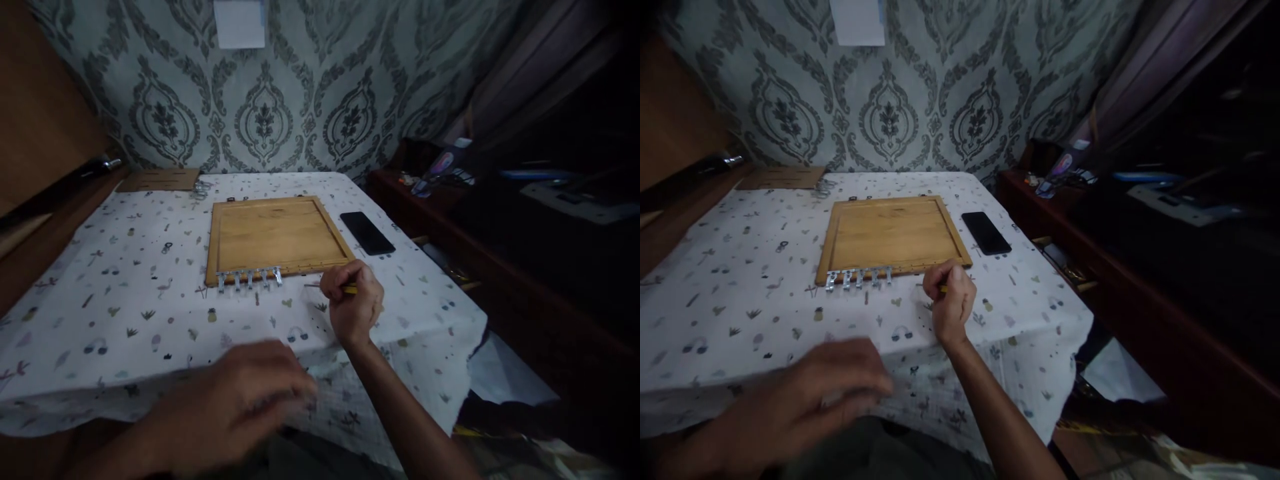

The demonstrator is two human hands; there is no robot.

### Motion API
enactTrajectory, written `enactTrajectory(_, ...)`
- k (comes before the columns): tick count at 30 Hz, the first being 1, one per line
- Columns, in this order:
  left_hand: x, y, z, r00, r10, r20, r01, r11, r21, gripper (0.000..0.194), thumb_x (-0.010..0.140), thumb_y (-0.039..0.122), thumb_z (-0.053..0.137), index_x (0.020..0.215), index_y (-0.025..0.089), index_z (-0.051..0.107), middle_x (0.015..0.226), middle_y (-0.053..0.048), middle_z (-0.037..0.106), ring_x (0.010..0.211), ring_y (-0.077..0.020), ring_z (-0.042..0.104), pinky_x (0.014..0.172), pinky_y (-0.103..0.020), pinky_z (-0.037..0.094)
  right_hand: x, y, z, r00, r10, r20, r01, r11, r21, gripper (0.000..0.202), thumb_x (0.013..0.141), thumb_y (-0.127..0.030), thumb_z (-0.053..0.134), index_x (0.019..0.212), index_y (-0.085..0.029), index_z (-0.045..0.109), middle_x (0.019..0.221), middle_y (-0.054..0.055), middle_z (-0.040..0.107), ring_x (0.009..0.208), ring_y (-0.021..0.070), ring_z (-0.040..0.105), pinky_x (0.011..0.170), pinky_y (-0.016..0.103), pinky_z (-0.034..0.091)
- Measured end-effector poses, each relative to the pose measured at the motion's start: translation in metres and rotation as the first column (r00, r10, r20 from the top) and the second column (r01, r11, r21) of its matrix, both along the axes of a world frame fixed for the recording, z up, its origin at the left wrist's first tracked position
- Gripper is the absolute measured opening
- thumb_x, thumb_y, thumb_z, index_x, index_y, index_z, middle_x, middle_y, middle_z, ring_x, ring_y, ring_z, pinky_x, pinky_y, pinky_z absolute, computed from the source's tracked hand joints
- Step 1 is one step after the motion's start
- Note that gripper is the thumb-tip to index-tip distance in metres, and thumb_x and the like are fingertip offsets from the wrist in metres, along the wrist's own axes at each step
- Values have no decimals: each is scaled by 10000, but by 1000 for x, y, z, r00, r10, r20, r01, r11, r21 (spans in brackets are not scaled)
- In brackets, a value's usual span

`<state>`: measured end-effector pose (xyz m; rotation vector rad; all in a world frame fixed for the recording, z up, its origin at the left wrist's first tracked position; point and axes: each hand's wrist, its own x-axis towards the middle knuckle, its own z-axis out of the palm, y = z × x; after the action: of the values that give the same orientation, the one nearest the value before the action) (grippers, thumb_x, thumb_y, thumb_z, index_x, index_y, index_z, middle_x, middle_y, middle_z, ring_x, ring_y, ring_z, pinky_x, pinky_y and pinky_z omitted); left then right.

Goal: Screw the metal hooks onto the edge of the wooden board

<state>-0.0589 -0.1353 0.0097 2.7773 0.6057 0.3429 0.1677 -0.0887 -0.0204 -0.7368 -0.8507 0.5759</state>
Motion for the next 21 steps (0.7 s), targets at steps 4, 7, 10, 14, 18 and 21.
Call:
enactTrajectory(4,2,64,3,933,279,226,-291,957,22,244,1013,251,422,1123,194,631,1050,-91,691,1027,-232,627,876,-405,544,0,1,2,999,-14,-35,15,1000,17,359,966,-350,464,636,-214,509,462,-75,344,426,98,305,450,245,237)
enactTrajectory(7,-11,87,-5,898,358,255,-397,910,120,254,1000,276,445,1146,186,632,1064,-100,676,1042,-259,593,882,-440,521,1,2,4,999,-10,-52,10,1000,13,358,960,-349,475,632,-212,514,461,-75,340,425,95,293,451,244,234)
enactTrajectory(10,-16,100,-6,894,371,252,-404,910,93,229,995,290,470,1113,192,640,999,-72,667,977,-233,589,867,-408,511,3,3,5,998,5,-65,-6,1000,-11,364,956,-368,480,627,-214,511,461,-77,329,423,95,283,450,245,236)
enactTrajectory(14,-7,114,-4,901,362,240,-380,924,34,223,1001,299,459,1072,197,644,984,-61,668,947,-217,592,838,-380,510,7,6,8,996,13,-83,-17,999,-43,384,945,-409,488,612,-219,499,450,-80,309,414,95,267,438,243,229)
enactTrajectory(18,1,125,-6,907,361,216,-365,931,-23,232,1006,309,450,1048,191,646,966,-63,661,939,-209,593,848,-381,505,10,7,9,995,37,-89,-43,997,-71,390,918,-442,525,597,-221,502,434,-80,306,407,96,265,430,239,231)
enactTrajectory(21,1,129,-7,901,384,201,-380,923,-56,249,1003,321,450,1036,178,651,967,-71,658,942,-210,597,856,-383,504,13,10,13,993,63,-101,-73,993,-92,394,905,-457,547,593,-219,517,435,-77,320,411,94,272,434,238,236)
